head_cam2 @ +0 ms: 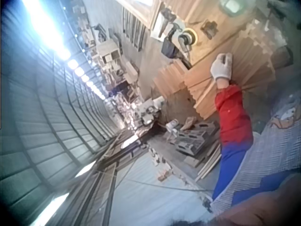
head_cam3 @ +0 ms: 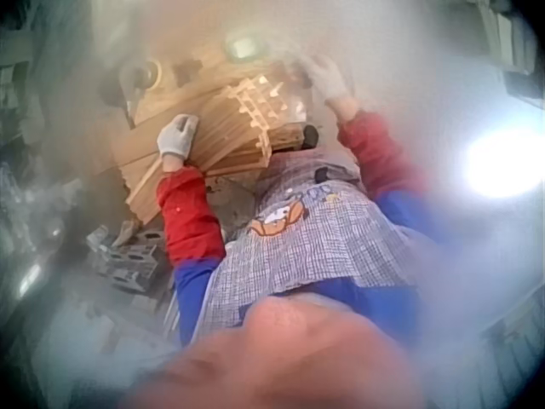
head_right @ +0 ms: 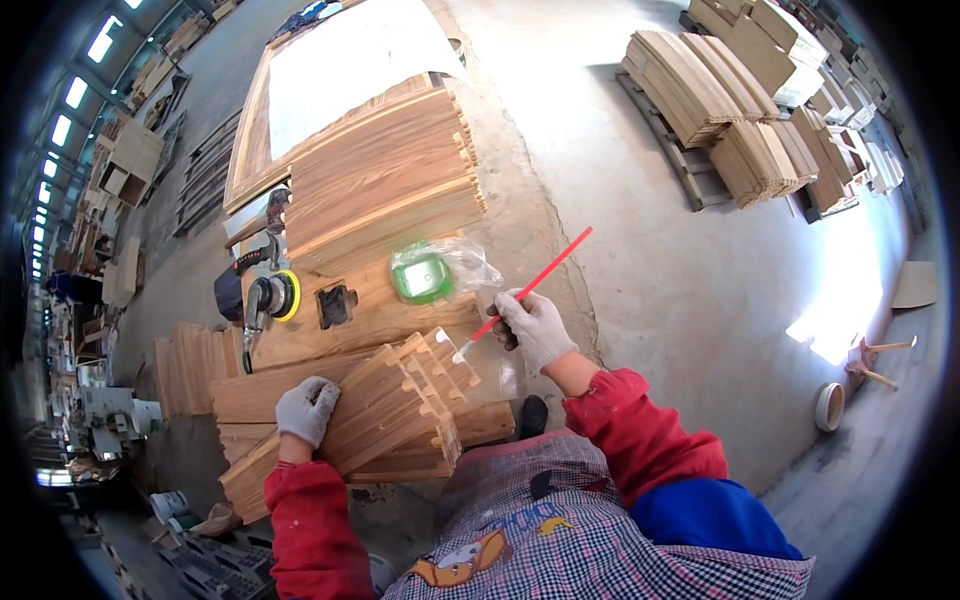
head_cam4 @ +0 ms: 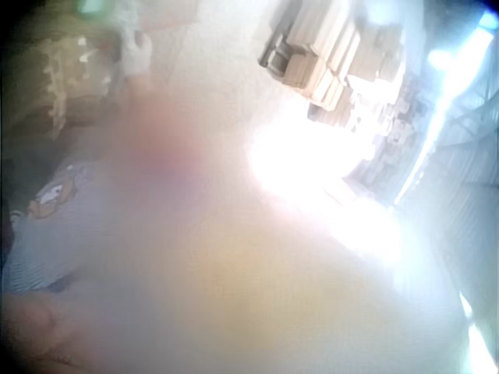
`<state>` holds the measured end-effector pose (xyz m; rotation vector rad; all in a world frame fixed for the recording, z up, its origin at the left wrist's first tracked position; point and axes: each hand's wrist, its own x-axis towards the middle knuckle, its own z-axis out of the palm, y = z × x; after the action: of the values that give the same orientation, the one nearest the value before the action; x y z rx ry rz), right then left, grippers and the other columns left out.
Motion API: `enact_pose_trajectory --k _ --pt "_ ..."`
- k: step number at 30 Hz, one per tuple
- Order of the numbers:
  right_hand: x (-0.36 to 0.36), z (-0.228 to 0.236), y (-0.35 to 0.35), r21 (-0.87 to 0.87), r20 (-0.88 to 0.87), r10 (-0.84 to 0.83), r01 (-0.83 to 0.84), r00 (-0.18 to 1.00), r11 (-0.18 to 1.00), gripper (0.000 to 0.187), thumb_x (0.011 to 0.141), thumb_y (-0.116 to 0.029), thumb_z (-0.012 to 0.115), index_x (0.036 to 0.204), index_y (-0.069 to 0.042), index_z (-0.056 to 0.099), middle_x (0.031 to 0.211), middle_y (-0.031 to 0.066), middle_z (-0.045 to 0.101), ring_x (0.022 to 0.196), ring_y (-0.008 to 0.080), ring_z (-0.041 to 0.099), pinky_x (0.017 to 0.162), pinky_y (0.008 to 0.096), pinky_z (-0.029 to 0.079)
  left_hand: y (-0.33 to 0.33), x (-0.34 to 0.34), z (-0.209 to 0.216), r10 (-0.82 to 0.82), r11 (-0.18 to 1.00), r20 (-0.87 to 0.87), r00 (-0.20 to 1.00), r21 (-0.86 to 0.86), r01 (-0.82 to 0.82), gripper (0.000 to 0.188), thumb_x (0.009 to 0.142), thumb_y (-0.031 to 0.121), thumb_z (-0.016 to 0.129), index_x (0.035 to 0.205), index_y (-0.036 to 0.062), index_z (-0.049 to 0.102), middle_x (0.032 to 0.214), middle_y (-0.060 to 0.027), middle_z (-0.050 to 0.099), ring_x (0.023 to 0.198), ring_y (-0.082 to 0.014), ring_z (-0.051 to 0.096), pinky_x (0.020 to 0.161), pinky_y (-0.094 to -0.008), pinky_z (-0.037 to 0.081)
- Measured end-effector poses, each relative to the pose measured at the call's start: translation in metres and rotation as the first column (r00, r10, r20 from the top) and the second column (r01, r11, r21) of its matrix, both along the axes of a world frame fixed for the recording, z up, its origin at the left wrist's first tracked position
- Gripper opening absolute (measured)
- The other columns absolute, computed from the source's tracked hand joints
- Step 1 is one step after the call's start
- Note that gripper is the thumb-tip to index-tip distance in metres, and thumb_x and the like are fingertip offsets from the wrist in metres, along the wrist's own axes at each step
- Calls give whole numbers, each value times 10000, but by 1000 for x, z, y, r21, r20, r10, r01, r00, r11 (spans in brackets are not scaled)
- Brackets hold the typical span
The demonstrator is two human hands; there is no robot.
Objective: The person applies a white substance with a brush to the jointed ends of several wooden boards, then stacks the boards together.
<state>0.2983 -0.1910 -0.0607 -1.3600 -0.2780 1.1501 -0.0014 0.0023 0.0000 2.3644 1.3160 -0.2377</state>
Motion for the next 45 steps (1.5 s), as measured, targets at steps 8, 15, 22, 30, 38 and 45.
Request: enact_pose_trajectory --k 8,15,22,30,38,45 --pt "15 22 -19 73 202 338 -359 919 931 259 979 -253 512 1005 -6 587 859 26 598 771 101 562 700 278 494 -1 2 3 5 1000 -15 1000 -8 -5 353 873 441 520 920 137 693 946 -103 688 898 -331 642 778 -431 493" --pt "24 19 -10 73 156 371 -385 916 920 226 962 -237 553 1004 -20 599 840 15 598 745 95 565 689 253 489 -1 2 3 -13 1000 0 1000 5 13 353 876 437 516 921 135 694 947 -109 689 907 -330 643 780 -431 495" --pt "22 12 3 -31 75 336 -334 939 942 189 933 -213 594 945 -25 598 785 22 597 676 112 584 586 261 501 0 0 -1 0 999 26 1000 39 -1 317 861 405 567 901 119 698 864 -136 688 848 -341 652 735 -413 500" --pt "-5 -12 6 -16 15 -54 54 998 998 163 921 -205 607 901 -48 569 658 22 565 547 114 553 490 258 461 -2 2 4 1 1000 5 1000 15 -1 348 871 431 524 916 133 699 930 -119 692 898 -333 647 783 -431 498" --pt "6 7 -16 35 100 159 -163 982 986 205 933 -242 600 919 -39 571 717 39 607 610 111 586 541 253 485 1 -1 -1 15 1000 0 1000 7 -15 367 872 451 517 927 134 695 924 -129 692 907 -339 645 786 -434 498" --pt "13 29 -55 60 8 218 -218 976 974 179 927 -182 585 1007 -23 572 802 70 627 705 141 617 623 271 529 -1 1 1 28 1000 -7 1000 9 -28 380 871 465 516 935 135 693 919 -131 691 902 -344 644 786 -433 497"
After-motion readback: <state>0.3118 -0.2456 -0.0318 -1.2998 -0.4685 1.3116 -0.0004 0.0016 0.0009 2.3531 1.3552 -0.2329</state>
